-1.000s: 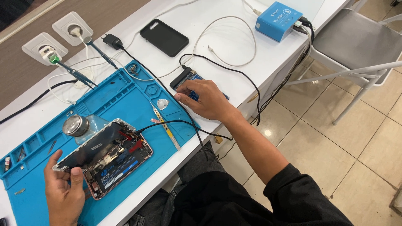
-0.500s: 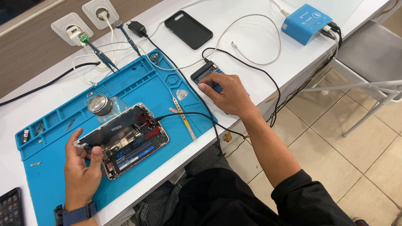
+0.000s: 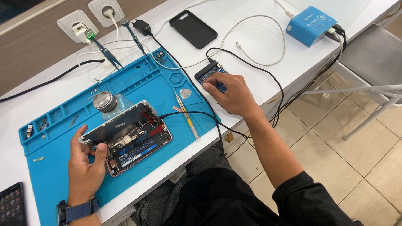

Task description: Disassembling a smartphone by disconnecting internal ribbon cables and removing components like the battery and motherboard using tweezers and hands.

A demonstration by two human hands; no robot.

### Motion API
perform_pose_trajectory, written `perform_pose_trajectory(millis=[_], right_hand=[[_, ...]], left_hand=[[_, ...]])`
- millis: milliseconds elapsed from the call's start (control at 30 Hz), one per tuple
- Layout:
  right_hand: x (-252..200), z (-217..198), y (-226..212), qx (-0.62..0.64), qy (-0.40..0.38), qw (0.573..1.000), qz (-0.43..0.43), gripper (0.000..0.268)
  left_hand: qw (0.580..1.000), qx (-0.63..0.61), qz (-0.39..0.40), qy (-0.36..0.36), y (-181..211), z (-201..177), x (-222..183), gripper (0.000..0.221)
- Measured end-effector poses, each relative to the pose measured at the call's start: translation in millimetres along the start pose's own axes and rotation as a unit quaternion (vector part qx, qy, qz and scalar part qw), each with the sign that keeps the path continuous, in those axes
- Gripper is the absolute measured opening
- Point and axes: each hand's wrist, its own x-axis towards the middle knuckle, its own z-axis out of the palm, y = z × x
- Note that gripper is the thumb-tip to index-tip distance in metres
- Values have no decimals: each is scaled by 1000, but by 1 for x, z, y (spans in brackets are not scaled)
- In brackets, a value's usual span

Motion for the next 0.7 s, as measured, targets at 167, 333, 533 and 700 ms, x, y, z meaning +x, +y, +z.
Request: perform_pose_trajectory(millis=[167,333,533,700], right_hand=[[0,0,1,-10,-5,1000,-1,37],[-1,0,-2,-3,5,1000,-7,32],[-1,0,-1,-12,4,1000,-9,30],[1,1,-10,27,20,999,7,28]], left_hand=[[1000,10,6,3,-2,0,0,82],[1000,0,-2,-1,2,0,-1,82],[1000,-3,-12,-5,4,0,-1,84],[999,-14,45,-8,-3,-2,2,79]])
